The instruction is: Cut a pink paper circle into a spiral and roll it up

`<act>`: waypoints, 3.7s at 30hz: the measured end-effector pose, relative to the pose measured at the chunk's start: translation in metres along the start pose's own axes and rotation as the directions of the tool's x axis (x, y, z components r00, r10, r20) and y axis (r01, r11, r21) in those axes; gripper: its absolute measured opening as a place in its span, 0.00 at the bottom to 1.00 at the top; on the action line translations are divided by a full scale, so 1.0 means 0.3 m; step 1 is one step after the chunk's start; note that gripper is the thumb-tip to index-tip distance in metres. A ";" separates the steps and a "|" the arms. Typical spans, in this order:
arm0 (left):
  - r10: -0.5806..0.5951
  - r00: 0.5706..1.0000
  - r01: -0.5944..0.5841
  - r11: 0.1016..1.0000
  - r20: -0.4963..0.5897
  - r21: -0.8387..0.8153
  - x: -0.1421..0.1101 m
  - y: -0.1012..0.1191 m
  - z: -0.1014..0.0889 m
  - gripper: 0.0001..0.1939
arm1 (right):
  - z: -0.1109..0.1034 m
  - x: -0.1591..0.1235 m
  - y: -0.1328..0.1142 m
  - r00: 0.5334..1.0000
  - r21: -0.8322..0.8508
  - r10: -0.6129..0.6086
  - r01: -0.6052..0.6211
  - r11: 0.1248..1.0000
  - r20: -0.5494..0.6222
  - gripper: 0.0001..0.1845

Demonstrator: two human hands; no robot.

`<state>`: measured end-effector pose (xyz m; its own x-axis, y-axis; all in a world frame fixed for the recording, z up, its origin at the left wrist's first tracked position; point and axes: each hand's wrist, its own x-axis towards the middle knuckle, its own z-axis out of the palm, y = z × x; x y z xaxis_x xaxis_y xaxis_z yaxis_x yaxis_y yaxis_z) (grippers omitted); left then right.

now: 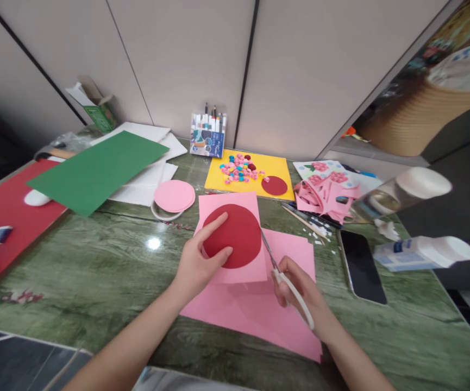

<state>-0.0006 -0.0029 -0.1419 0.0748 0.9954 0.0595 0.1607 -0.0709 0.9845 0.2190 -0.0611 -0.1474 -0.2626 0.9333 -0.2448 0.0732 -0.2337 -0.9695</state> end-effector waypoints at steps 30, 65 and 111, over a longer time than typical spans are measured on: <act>0.006 1.000 -0.006 1.000 -0.019 0.011 -0.011 -0.020 0.014 0.30 | 0.015 0.000 0.000 0.999 -0.044 0.015 -0.017 0.999 -0.051 0.17; 0.014 1.000 -0.014 1.000 0.021 0.014 -0.015 -0.025 0.011 0.29 | 0.020 -0.005 0.005 0.998 -0.034 0.002 -0.004 0.999 -0.055 0.16; -0.020 0.996 0.017 0.999 0.084 0.032 -0.015 0.000 0.015 0.30 | 0.016 -0.006 -0.001 0.997 -0.052 0.017 -0.021 0.998 -0.077 0.17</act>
<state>0.0034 -0.0076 -0.1429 0.1538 0.9878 0.0258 0.1929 -0.0556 0.9796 0.2148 -0.0641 -0.1467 -0.1863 0.9476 -0.2596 0.1290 -0.2383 -0.9626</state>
